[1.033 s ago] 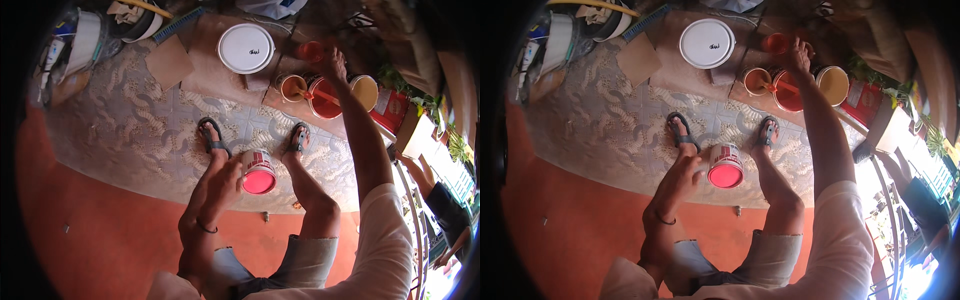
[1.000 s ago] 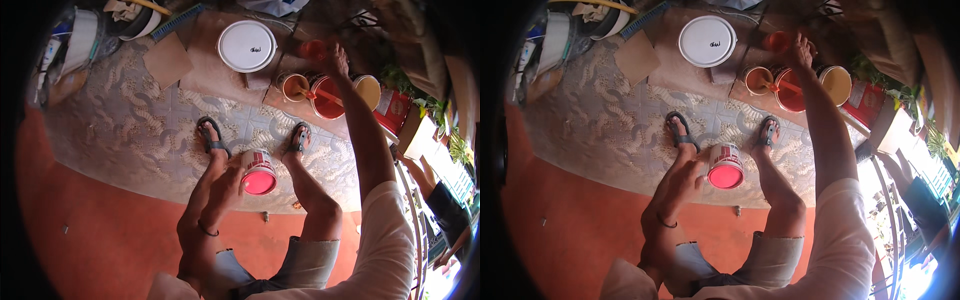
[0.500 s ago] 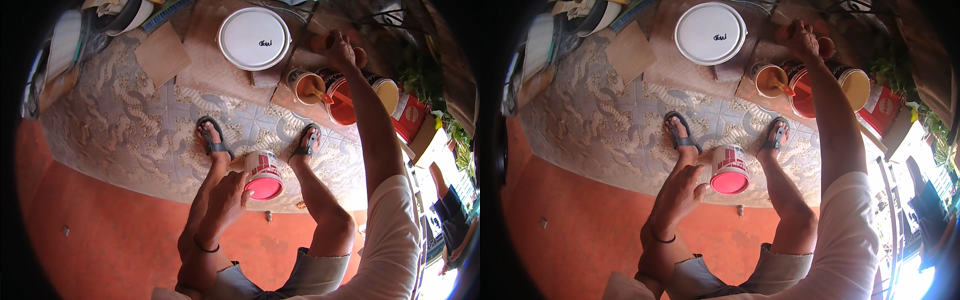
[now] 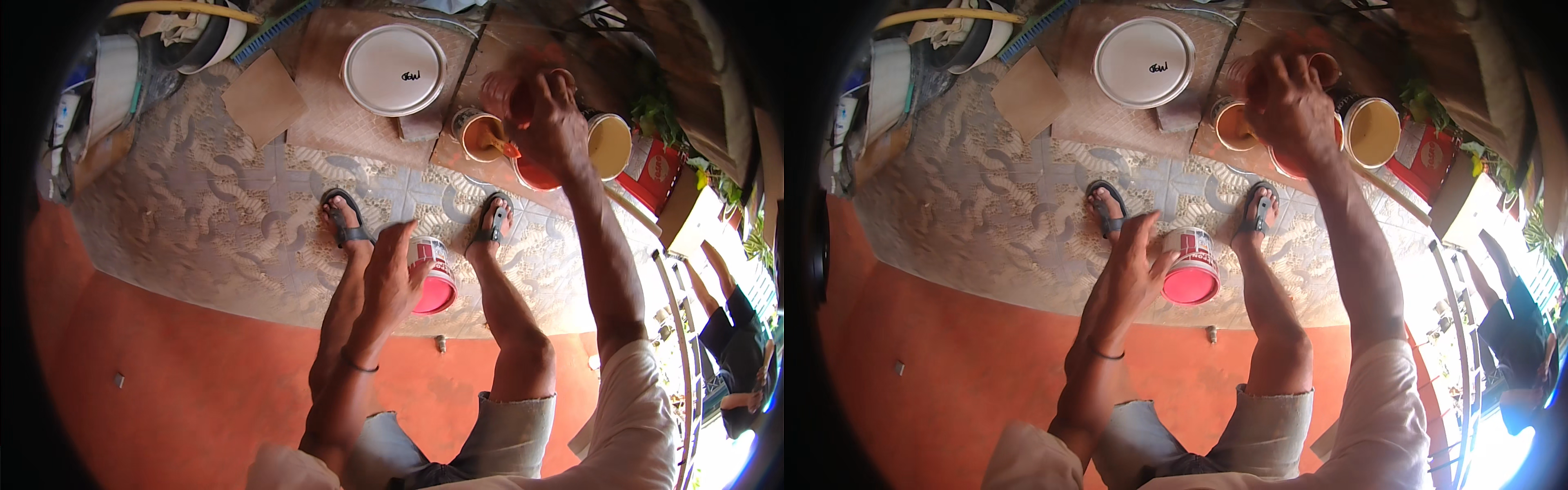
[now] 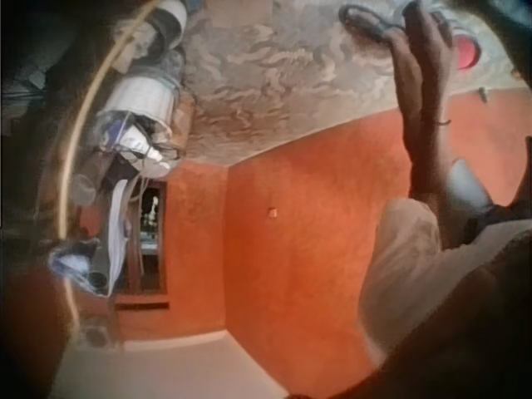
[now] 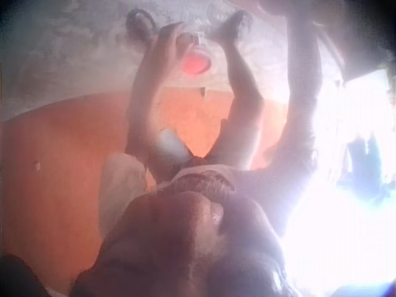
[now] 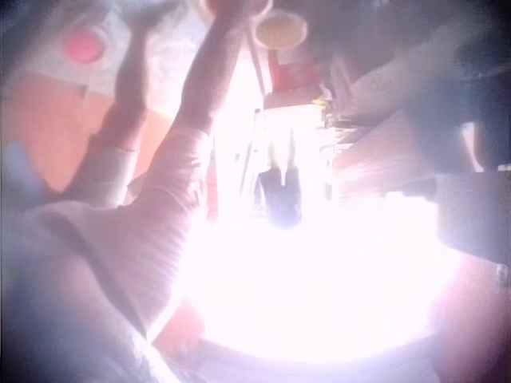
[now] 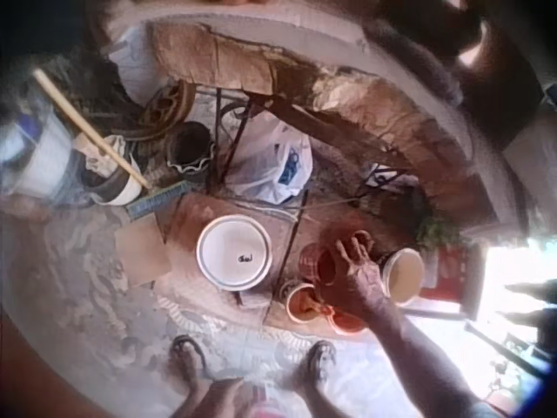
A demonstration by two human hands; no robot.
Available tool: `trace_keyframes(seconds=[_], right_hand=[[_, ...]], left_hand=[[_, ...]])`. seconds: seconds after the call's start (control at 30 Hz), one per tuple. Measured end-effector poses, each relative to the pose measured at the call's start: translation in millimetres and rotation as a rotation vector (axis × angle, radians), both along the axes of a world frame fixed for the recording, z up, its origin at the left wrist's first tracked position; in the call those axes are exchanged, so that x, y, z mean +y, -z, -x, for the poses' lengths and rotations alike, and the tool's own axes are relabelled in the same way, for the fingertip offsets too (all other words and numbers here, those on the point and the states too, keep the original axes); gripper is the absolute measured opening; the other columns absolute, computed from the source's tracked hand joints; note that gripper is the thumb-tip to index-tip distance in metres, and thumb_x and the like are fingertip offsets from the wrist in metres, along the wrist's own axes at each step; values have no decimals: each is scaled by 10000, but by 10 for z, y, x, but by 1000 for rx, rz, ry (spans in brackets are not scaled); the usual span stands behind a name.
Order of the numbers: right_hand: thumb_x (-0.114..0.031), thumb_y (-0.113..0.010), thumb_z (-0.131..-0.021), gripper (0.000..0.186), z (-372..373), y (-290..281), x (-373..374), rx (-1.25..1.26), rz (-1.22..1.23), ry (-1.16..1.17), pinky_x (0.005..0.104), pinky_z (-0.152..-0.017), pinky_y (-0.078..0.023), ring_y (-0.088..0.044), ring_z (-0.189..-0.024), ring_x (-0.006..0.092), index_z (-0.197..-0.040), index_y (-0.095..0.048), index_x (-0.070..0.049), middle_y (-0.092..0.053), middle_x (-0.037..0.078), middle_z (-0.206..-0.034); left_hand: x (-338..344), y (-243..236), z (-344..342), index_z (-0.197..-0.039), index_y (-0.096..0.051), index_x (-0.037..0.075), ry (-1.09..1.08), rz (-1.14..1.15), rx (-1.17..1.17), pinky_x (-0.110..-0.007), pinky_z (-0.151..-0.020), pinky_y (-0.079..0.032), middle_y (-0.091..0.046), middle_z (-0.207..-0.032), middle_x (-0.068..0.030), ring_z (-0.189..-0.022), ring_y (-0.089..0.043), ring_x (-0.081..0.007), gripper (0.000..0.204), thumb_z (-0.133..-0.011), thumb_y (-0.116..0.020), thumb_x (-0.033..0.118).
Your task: The person sits on the floor and mixes red paint in a bucket using a wooden stick, then pours some into a smaller container. They later move a white plastic chair and reposition a metal ladder near the entrance.
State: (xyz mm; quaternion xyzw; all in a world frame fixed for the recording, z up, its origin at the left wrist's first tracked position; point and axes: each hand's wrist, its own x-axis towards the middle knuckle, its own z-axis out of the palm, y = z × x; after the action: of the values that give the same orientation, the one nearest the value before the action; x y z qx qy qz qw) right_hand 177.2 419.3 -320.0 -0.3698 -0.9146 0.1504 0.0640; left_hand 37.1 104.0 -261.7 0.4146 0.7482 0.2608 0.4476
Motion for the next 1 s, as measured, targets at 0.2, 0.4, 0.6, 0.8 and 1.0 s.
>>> trace_keyframes(seconds=[0.2, 0.4, 0.6, 0.8, 1.0], right_hand=[[-160, -781, -889, 444, 62, -1281, -923, 14, 188, -23, 452, -666, -627, -695, -997, 355, -1302, -623, -127, -606, 129, -1094], [-252, -754, -912, 520, -23, -1914, -1495, -31, 352, -76, 467, -769, -609, -662, -1056, 360, -1395, -610, -124, -617, 176, -1200], [-203, -748, -872, 532, -142, -2131, -1781, -95, 297, -127, 485, -810, -620, -667, -1088, 354, -1390, -636, -156, -633, 138, -1253], [-230, -738, -877, 624, -177, -2131, -1793, -129, 307, -179, 639, -1025, -517, -622, -1200, 418, -1479, -592, -149, -600, 177, -1337], [-463, -766, -973, 699, -445, -2003, -1600, 105, 605, -70, 575, -990, -561, -651, -1231, 439, -1523, -569, -79, -616, 206, -1377]], left_hand=[[536, 271, -14, -1672, -346, 94, -155, -202, -364, -561, -1189, -481, -432, -1627, -185, -1471, -488, -417, 1092, -757, -943, 82], [449, 176, 174, -1712, -295, 93, -297, -170, -1725, -577, -1296, -355, -377, -1717, -227, -1599, -373, -388, 1017, -906, -864, 338], [306, 179, -209, -1632, -400, -8, -520, -57, -1943, -558, -1295, -378, -502, -1623, -286, -1548, -474, -363, 998, -1002, -615, 736], [311, 125, -409, -1470, -564, 6, -679, 141, -1845, -522, -1152, -548, -664, -1439, -238, -1360, -650, -354, 694, -1088, -582, 585], [359, 189, -349, -1382, -602, 0, -734, 156, -1902, -518, -1038, -616, -695, -1338, -219, -1236, -715, -356, 487, -1083, -571, 383]])
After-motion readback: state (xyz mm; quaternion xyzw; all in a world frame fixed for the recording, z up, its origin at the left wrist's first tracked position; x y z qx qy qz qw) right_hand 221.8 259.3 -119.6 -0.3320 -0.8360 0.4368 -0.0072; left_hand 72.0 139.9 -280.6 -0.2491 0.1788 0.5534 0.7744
